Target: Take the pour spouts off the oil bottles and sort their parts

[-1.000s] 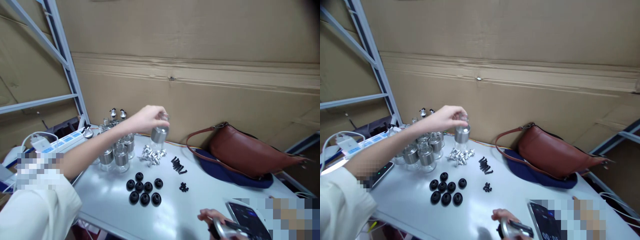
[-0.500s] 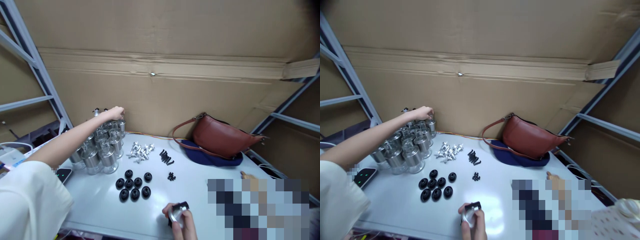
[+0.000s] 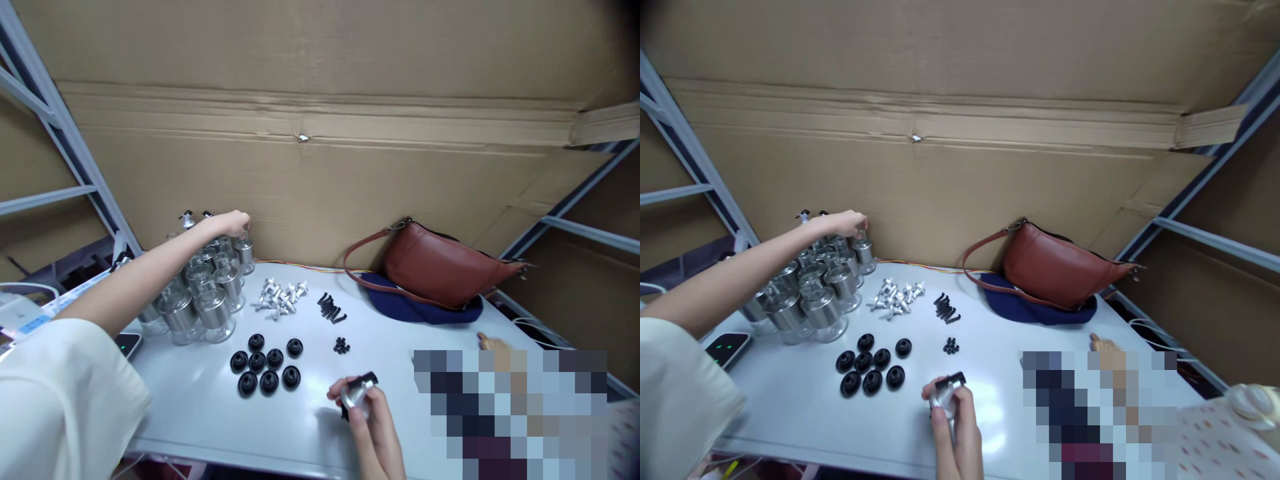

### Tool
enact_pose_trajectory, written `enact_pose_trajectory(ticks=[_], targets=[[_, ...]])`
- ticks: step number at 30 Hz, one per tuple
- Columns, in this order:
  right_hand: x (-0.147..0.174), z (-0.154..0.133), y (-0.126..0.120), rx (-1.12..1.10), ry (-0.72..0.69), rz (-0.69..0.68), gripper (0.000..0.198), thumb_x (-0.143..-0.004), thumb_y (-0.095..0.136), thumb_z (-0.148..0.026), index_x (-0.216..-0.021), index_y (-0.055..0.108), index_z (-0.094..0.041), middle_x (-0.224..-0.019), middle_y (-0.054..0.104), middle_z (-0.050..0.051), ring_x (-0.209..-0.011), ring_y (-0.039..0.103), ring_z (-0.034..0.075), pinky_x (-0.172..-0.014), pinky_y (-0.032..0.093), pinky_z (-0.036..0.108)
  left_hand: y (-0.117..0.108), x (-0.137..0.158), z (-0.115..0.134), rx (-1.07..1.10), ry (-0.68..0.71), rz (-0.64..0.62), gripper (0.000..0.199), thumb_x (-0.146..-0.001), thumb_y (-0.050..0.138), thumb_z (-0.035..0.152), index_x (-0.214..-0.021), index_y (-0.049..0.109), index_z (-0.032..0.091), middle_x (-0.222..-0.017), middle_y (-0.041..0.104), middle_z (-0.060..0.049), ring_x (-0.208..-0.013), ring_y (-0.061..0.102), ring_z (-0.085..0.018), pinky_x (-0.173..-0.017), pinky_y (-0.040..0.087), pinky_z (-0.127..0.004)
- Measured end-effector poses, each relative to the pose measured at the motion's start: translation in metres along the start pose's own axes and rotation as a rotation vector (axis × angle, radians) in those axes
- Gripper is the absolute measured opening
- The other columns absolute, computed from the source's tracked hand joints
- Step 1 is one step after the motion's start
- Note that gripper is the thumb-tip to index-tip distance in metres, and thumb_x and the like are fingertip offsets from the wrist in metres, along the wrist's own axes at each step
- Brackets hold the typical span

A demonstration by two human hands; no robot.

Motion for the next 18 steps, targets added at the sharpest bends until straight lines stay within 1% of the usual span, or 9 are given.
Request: enact_pose_trajectory(ticks=[2,3,4,5,7,11,15,17,18], targets=[[-0.013,-0.008,0.004,-0.006,0.011,-0.096,0.029,-0.09,0.05,-0.048,-0.105,0.052,-0.024,-0.1,0.066,0.007,-0.098,0.061,0.022,-0.088,0.043,0.032,0.001,-0.002,0.003,-0.004,0.006,-0.008,0.047,-0.07,0.065,0.022,-0.116,0.062,0.018,-0.114,0.068,-0.01,-0.103,0.064,-0.024,-0.084,0.049,-0.026],[-0.022,-0.014,0.008,-0.029,0.01,-0.166,0.033,-0.089,0.053,-0.046,-0.113,0.047,-0.025,-0.104,0.066,0.008,-0.1,0.061,0.022,-0.09,0.043,0.033,0.001,-0.002,0.004,-0.004,0.011,-0.011,0.046,-0.069,0.065,0.022,-0.115,0.063,0.019,-0.113,0.068,-0.009,-0.103,0.064,-0.024,-0.084,0.048,-0.026],[-0.031,-0.021,0.013,-0.054,-0.005,-0.26,0.038,-0.088,0.055,-0.044,-0.118,0.042,-0.026,-0.106,0.066,0.008,-0.1,0.062,0.021,-0.089,0.045,0.034,0.0,-0.001,0.005,-0.003,0.016,-0.015,0.046,-0.069,0.065,0.023,-0.114,0.063,0.019,-0.113,0.068,-0.008,-0.103,0.064,-0.023,-0.084,0.048,-0.025],[-0.041,-0.029,0.018,-0.069,-0.012,-0.32,0.041,-0.088,0.055,-0.042,-0.122,0.038,-0.027,-0.108,0.065,0.008,-0.099,0.062,0.02,-0.088,0.046,0.035,-0.001,0.0,0.005,-0.001,0.022,-0.018,0.045,-0.068,0.065,0.023,-0.113,0.063,0.02,-0.112,0.069,-0.008,-0.102,0.064,-0.023,-0.083,0.048,-0.025],[-0.061,-0.045,0.027,-0.103,-0.064,-0.387,0.042,-0.089,0.054,-0.039,-0.125,0.035,-0.028,-0.107,0.065,0.007,-0.093,0.064,0.019,-0.086,0.047,0.035,-0.002,0.005,0.004,0.007,0.034,-0.025,0.044,-0.068,0.066,0.023,-0.111,0.064,0.021,-0.11,0.07,-0.006,-0.101,0.064,-0.022,-0.083,0.048,-0.024],[-0.097,-0.06,0.046,-0.127,-0.163,-0.402,0.039,-0.088,0.054,-0.037,-0.121,0.036,-0.027,-0.099,0.065,0.005,-0.086,0.064,0.018,-0.083,0.047,0.036,-0.004,0.012,0.004,0.021,0.027,-0.019,0.042,-0.066,0.067,0.021,-0.108,0.066,0.021,-0.106,0.072,-0.006,-0.099,0.065,-0.022,-0.082,0.049,-0.024],[-0.124,-0.054,0.061,-0.127,-0.196,-0.361,0.04,-0.083,0.057,-0.038,-0.115,0.038,-0.023,-0.094,0.066,0.005,-0.078,0.065,0.017,-0.076,0.048,0.034,-0.013,0.019,0.015,0.045,-0.002,0.024,0.041,-0.066,0.066,0.021,-0.108,0.066,0.022,-0.111,0.071,-0.005,-0.101,0.064,-0.023,-0.084,0.048,-0.025],[-0.136,-0.049,0.068,-0.142,-0.187,-0.348,0.04,-0.082,0.056,-0.039,-0.114,0.038,-0.022,-0.089,0.066,0.005,-0.075,0.065,0.017,-0.073,0.049,0.032,-0.021,0.037,0.015,0.075,-0.012,0.081,0.041,-0.072,0.062,0.023,-0.113,0.062,0.023,-0.119,0.067,-0.002,-0.106,0.062,-0.019,-0.088,0.046,-0.021],[-0.142,-0.045,0.071,-0.149,-0.183,-0.353,0.041,-0.082,0.056,-0.039,-0.115,0.037,-0.022,-0.087,0.065,0.004,-0.074,0.065,0.017,-0.072,0.049,0.032,-0.025,0.052,0.011,0.092,-0.024,0.128,0.041,-0.078,0.057,0.026,-0.118,0.058,0.023,-0.125,0.064,-0.001,-0.11,0.059,-0.017,-0.091,0.043,-0.02]])
Point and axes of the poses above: each hand's wrist, its own x-axis away from the middle knuckle, its own y-axis out of the palm, z = x × y, the point moved 4 cm from there along -x, towards the middle knuckle
